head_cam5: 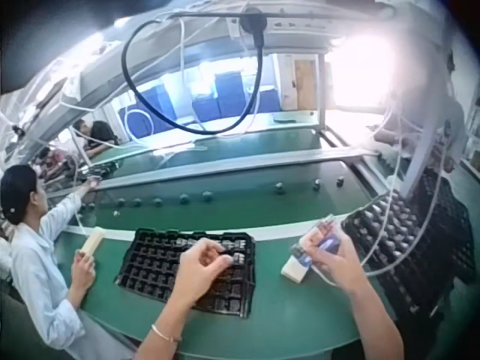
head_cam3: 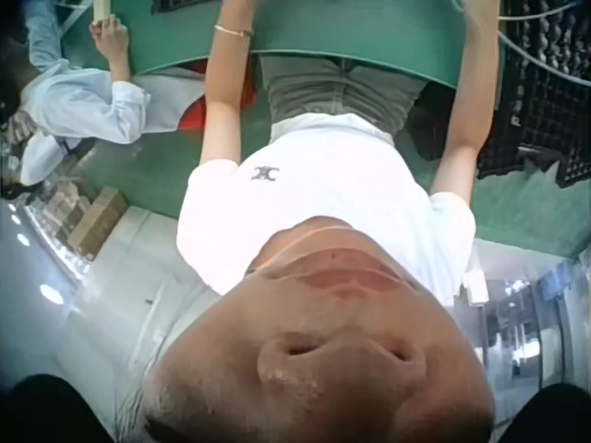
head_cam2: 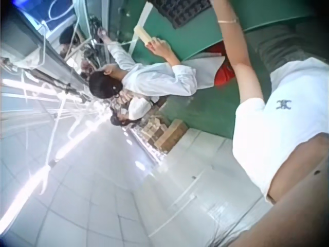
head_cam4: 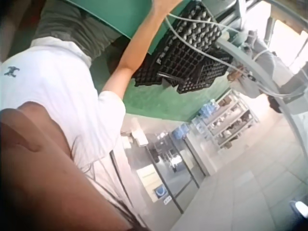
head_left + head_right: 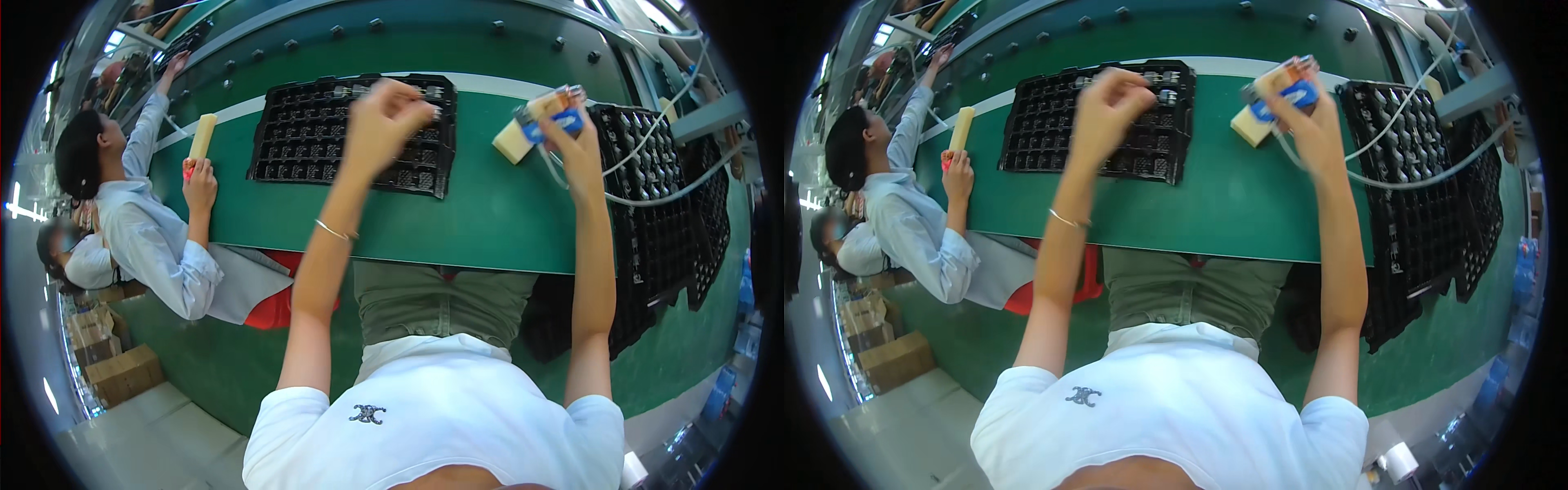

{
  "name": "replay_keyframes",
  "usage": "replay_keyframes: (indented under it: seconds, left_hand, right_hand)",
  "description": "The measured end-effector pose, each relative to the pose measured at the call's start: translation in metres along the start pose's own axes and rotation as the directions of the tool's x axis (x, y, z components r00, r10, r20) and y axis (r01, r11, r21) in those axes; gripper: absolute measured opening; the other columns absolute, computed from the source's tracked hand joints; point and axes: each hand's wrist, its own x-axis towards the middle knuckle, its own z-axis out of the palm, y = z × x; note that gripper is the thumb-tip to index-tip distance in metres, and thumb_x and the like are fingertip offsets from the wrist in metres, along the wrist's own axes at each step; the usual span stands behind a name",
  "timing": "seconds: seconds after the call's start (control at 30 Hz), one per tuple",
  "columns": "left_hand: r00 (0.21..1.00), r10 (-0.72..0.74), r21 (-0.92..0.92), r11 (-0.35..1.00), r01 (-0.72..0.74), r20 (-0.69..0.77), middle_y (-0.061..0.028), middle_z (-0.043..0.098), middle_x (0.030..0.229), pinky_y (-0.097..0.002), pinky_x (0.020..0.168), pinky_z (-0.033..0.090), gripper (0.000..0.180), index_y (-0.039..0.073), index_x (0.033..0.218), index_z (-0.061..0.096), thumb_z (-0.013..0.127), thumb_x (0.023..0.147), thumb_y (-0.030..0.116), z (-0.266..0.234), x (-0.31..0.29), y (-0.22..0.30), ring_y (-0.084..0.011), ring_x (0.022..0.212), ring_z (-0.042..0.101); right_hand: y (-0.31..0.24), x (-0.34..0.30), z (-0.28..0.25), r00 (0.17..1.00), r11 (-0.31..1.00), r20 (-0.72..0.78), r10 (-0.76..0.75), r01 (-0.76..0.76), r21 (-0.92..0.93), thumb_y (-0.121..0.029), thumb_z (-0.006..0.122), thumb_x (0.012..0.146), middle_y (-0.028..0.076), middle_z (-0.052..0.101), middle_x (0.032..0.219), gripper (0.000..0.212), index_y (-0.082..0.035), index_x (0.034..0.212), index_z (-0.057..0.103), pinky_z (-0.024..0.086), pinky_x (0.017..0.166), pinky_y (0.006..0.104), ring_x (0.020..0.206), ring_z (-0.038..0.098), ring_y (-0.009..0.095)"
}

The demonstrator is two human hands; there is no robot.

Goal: Assembling and inspecting electronic components on a factory production line.

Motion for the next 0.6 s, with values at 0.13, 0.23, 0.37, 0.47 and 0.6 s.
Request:
replay_keyframes:
  seconds: [0.13, 0.23, 0.37, 0.47, 0.6]
  left_hand:
    - [0.969, -0.017, 0.759, 0.618, 0.204, -0.247, -0.0143, 0.068, 0.078, -0.0417, 0.068, 0.051, 0.041, 0.005, 0.086, 0.065, 0.069, 0.079, 0.046, -0.061, 0.028, -0.044, -0.0306, 0.078, 0.067]
    - [0.959, -0.086, 0.793, 0.544, 0.273, -0.272, -0.0153, 0.068, 0.080, -0.0443, 0.069, 0.052, 0.044, 0.006, 0.085, 0.065, 0.067, 0.080, 0.049, -0.067, 0.036, -0.069, -0.0344, 0.080, 0.067]
    - [0.952, -0.116, 0.783, 0.546, 0.298, -0.282, -0.0146, 0.069, 0.081, -0.0443, 0.070, 0.052, 0.042, 0.007, 0.084, 0.065, 0.067, 0.080, 0.048, -0.064, 0.044, -0.074, -0.0344, 0.081, 0.067]
    - [0.951, -0.112, 0.768, 0.566, 0.298, -0.287, -0.0149, 0.069, 0.082, -0.0449, 0.071, 0.052, 0.040, 0.007, 0.083, 0.067, 0.067, 0.080, 0.047, -0.067, 0.048, -0.082, -0.0349, 0.082, 0.067]
    - [0.952, -0.077, 0.763, 0.581, 0.283, -0.295, -0.0158, 0.069, 0.083, -0.0465, 0.073, 0.052, 0.032, 0.007, 0.079, 0.067, 0.068, 0.077, 0.039, -0.066, 0.051, -0.085, -0.0365, 0.082, 0.067]
  right_hand:
    - [0.022, 0.023, -0.027, 0.918, 0.840, -0.174, -0.356, 0.233, -0.489, -0.016, 0.073, 0.081, 0.004, 0.065, 0.091, 0.039, 0.001, 0.113, 0.059, 0.049, 0.069, 0.0231, 0.078, 0.060, 0.008]
    - [0.025, 0.017, -0.027, 0.962, 0.791, -0.099, -0.256, 0.150, -0.593, -0.015, 0.073, 0.079, 0.004, 0.065, 0.087, 0.042, 0.001, 0.115, 0.059, 0.049, 0.069, 0.0227, 0.075, 0.060, 0.008]
    - [0.028, 0.000, -0.019, 0.961, 0.714, -0.028, -0.276, 0.185, -0.676, -0.018, 0.075, 0.076, 0.003, 0.056, 0.075, 0.044, 0.002, 0.112, 0.061, 0.042, 0.057, 0.0243, 0.061, 0.048, 0.007]
    - [0.039, 0.000, -0.012, 0.933, 0.727, -0.052, -0.355, 0.241, -0.643, -0.020, 0.076, 0.075, 0.003, 0.053, 0.072, 0.045, 0.001, 0.112, 0.061, 0.038, 0.053, 0.0249, 0.058, 0.042, 0.008]
    - [0.044, 0.003, -0.012, 0.933, 0.701, -0.063, -0.355, 0.221, -0.678, -0.025, 0.077, 0.074, 0.005, 0.055, 0.073, 0.048, -0.002, 0.114, 0.063, 0.040, 0.055, 0.0271, 0.058, 0.046, 0.012]
